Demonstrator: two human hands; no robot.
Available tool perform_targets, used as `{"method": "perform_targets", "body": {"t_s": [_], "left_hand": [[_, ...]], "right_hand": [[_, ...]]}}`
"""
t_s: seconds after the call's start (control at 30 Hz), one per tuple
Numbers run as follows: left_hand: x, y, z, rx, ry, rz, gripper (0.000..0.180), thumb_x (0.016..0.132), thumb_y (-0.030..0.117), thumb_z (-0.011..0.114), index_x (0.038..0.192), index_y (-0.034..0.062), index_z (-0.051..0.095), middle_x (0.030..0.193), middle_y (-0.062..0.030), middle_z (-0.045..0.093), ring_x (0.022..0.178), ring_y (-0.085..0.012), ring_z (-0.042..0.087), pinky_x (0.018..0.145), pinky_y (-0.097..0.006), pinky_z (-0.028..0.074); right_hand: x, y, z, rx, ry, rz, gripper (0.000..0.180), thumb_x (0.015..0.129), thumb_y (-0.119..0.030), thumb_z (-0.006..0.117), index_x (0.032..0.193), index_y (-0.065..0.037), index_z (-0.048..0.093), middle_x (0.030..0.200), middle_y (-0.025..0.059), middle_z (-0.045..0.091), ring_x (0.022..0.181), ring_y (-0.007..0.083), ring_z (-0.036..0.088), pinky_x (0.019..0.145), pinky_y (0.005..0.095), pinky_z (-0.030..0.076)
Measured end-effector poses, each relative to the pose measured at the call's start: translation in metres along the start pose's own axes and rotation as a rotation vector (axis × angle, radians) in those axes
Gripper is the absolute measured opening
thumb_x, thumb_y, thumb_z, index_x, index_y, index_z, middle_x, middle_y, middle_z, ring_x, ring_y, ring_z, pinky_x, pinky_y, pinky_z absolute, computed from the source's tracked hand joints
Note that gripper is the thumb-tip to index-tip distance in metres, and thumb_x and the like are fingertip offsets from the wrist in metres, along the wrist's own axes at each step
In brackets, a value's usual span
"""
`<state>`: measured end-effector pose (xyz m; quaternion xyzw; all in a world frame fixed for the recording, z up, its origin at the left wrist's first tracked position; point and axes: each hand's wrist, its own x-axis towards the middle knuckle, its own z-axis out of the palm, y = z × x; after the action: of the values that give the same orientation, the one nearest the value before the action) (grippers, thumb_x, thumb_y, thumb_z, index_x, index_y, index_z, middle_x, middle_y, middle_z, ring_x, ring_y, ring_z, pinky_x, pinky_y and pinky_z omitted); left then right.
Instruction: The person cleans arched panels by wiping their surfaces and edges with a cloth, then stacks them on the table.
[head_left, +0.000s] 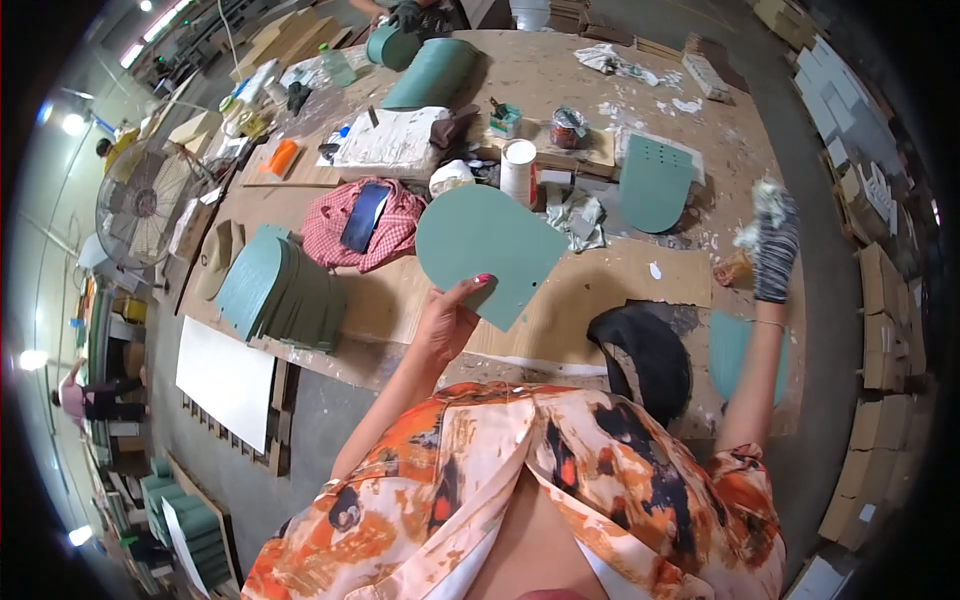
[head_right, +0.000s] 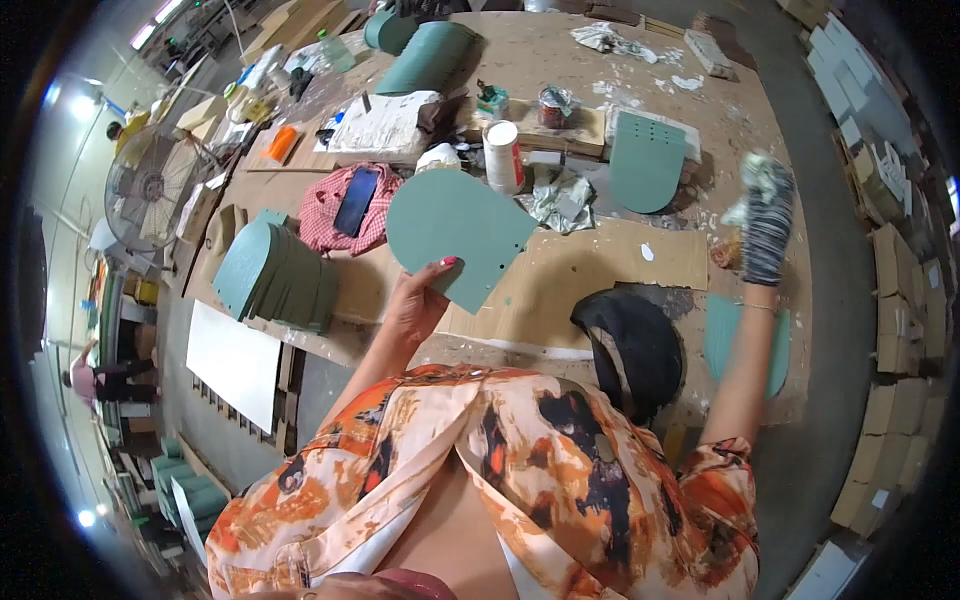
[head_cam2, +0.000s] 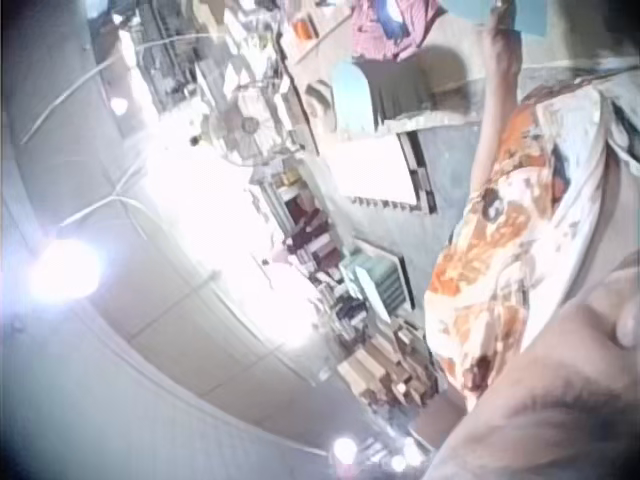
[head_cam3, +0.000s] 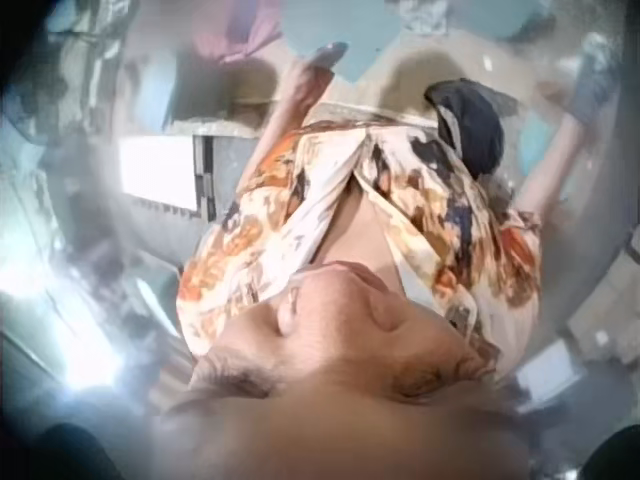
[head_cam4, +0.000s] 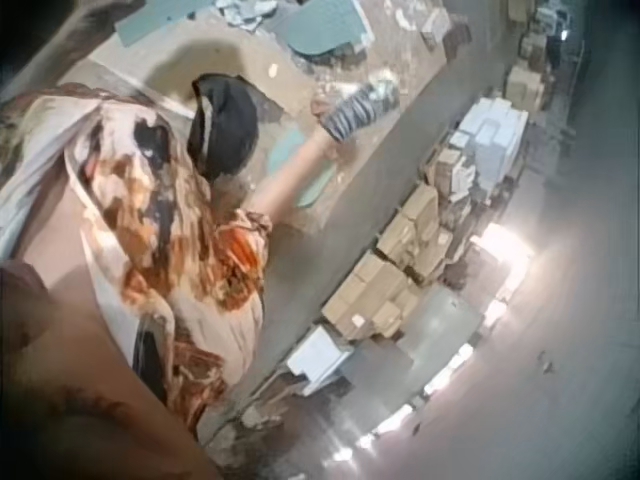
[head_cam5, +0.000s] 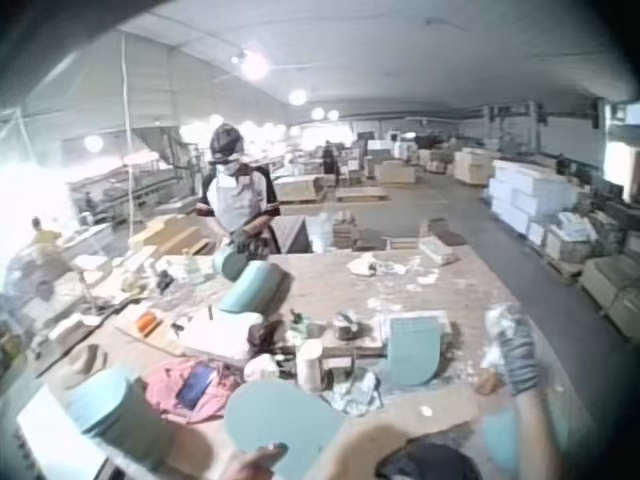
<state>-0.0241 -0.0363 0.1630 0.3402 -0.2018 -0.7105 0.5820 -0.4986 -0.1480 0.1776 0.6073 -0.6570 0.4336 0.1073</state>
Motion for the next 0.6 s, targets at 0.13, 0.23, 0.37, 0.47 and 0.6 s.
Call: {"method": "perform_targets", "body": {"t_s": [0.13, 0.23, 0.37, 0.47, 0.6], "left_hand": [[0.017, -0.008, 0.001, -0.060, -0.058, -0.079, 0.023, 0.079, 0.000, 0.056, 0.102, -0.0013, 0.055, 0.097, -0.0100, 0.061, 0.090, -0.0214, 0.062, 0.085, -0.039, 0.051], [0.015, -0.009, 0.023, -0.025, -0.169, -0.202, 0.027, 0.074, -0.003, 0.049, 0.100, -0.0034, 0.055, 0.095, -0.0109, 0.061, 0.088, -0.0227, 0.061, 0.085, -0.038, 0.049], [0.030, -0.018, 0.009, -0.042, -0.158, -0.209, 0.027, 0.068, -0.003, 0.046, 0.094, -0.0052, 0.055, 0.094, -0.0117, 0.060, 0.088, -0.0239, 0.059, 0.082, -0.038, 0.047], [0.022, -0.017, -0.004, -0.059, -0.153, -0.163, 0.024, 0.066, -0.003, 0.045, 0.088, -0.0039, 0.054, 0.091, -0.0113, 0.060, 0.086, -0.0232, 0.058, 0.083, -0.038, 0.046], [0.016, -0.006, 0.014, -0.030, -0.116, -0.149, 0.018, 0.066, -0.003, 0.045, 0.082, -0.0023, 0.053, 0.090, -0.0106, 0.059, 0.082, -0.0221, 0.057, 0.080, -0.037, 0.046]], "right_hand": [[-0.027, -0.177, 0.007, 0.789, -0.154, 0.056, 0.035, 0.088, -0.005, 0.051, 0.123, -0.005, 0.049, 0.116, 0.0087, 0.054, 0.107, 0.0202, 0.051, 0.096, 0.0311, 0.040], [-0.098, -0.222, 0.068, 0.915, -0.331, 0.040, 0.045, 0.091, -0.012, 0.044, 0.135, -0.005, 0.036, 0.130, 0.0134, 0.043, 0.120, 0.0246, 0.043, 0.103, 0.0359, 0.034], [-0.137, -0.280, 0.058, 0.166, -0.407, -0.436, 0.048, 0.090, -0.016, 0.041, 0.137, -0.007, 0.034, 0.141, 0.0168, 0.032, 0.132, 0.0310, 0.030, 0.109, 0.0372, 0.025], [-0.139, -0.268, 0.065, 0.035, -0.559, -0.564, 0.048, 0.089, -0.014, 0.040, 0.136, -0.007, 0.036, 0.144, 0.0168, 0.028, 0.135, 0.0321, 0.025, 0.111, 0.0378, 0.022], [-0.094, -0.255, 0.077, 0.143, -0.433, -0.514, 0.044, 0.087, -0.009, 0.042, 0.131, -0.008, 0.046, 0.144, 0.0175, 0.032, 0.135, 0.0318, 0.027, 0.110, 0.0403, 0.023]]}}
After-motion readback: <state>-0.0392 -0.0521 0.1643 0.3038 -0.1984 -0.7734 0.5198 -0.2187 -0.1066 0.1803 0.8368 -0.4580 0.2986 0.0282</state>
